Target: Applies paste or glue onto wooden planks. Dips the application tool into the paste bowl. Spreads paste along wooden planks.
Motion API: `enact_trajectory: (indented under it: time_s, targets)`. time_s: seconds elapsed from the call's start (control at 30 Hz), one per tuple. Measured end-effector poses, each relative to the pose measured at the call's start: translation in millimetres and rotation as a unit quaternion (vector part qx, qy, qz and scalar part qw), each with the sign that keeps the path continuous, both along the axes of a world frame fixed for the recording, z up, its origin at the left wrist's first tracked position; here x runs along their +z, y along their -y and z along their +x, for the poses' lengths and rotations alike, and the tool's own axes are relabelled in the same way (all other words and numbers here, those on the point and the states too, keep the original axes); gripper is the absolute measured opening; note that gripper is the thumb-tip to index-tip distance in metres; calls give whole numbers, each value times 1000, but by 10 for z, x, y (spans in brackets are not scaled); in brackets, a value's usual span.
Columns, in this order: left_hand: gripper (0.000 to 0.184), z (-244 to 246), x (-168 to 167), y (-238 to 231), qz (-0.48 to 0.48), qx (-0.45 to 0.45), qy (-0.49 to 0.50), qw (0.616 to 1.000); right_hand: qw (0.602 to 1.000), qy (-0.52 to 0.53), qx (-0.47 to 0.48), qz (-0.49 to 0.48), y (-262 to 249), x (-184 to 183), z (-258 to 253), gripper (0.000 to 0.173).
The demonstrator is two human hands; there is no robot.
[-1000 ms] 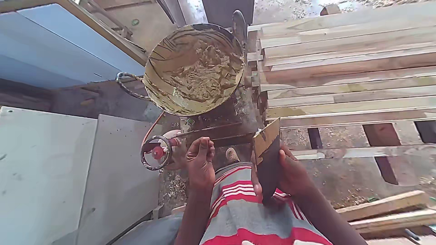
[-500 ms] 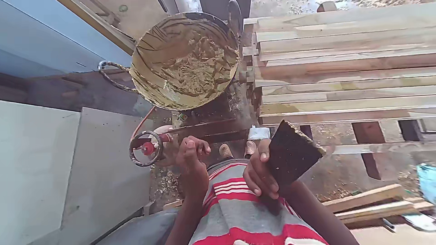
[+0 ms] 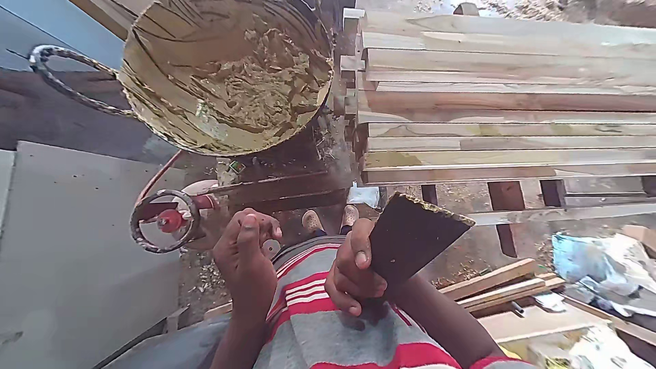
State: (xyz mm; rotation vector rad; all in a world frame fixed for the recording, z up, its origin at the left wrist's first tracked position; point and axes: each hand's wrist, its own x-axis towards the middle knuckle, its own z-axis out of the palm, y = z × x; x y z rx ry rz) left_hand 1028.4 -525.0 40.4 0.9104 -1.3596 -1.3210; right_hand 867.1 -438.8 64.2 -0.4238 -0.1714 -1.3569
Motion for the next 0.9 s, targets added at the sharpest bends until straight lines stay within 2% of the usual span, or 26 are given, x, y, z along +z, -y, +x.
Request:
enact_trajectory:
  time_s: [0.17, 0.2, 0.27, 0.33, 0.43, 0.47, 0.53, 0.6, 0.63, 0.67, 0.7, 0.73, 0.77, 0.83, 0.9]
  targets:
    - [30, -18, -8, 7, -1, -6, 0, 1000, 1000, 7, 1, -4, 30, 9, -3, 20]
    - [30, -23, -11, 8, 3, -8, -2, 1000, 1000, -12, -17, 11, 27, 18, -7, 21]
    - [31, -30, -20, 10, 17, -7, -9, 1000, 983, -116, -108, 92, -26, 34, -44, 27]
    - [33, -21, -34, 17, 25, -4, -6, 1000, 915, -254, -224, 220, -51, 118, -149, 36]
    - [33, -31, -55, 33, 35, 17, -11, 999, 793, -371, -332, 351, 29, 274, -458, 16]
    - [33, -26, -56, 32, 44, 30, -9, 999, 757, -399, -365, 366, 70, 309, -587, 18]
    - [32, 28, -77, 34, 62, 48, -8, 997, 709, -471, -415, 322, 187, 312, -899, 30]
    - [32, 118, -122, 38, 81, 62, -4, 995, 671, -584, -403, 218, 409, 386, -1270, 50]
    - [33, 165, -145, 33, 86, 69, 5, 994, 636, -656, -375, 156, 581, 487, -1440, 53]
    - [34, 220, -161, 22, 89, 75, 19, 993, 575, -738, -342, 89, 792, 623, -1570, 53]
    - [33, 282, -178, 7, 89, 80, 37, 992, 484, -820, -305, 14, 1045, 786, -1644, 51]
    - [31, 352, -215, -14, 82, 87, 59, 991, 379, -887, -257, -55, 1323, 950, -1656, 46]
    - [27, 424, -268, -42, 72, 94, 79, 990, 266, -933, -214, -116, 1615, 1064, -1612, 49]
    - [20, 567, -396, -130, 62, 109, 102, 987, 57, -975, -97, -193, 2122, 1207, -1344, 63]
    - [20, 712, -542, -246, 62, 124, 113, 984, -93, -974, 13, -208, 2523, 1142, -958, 54]
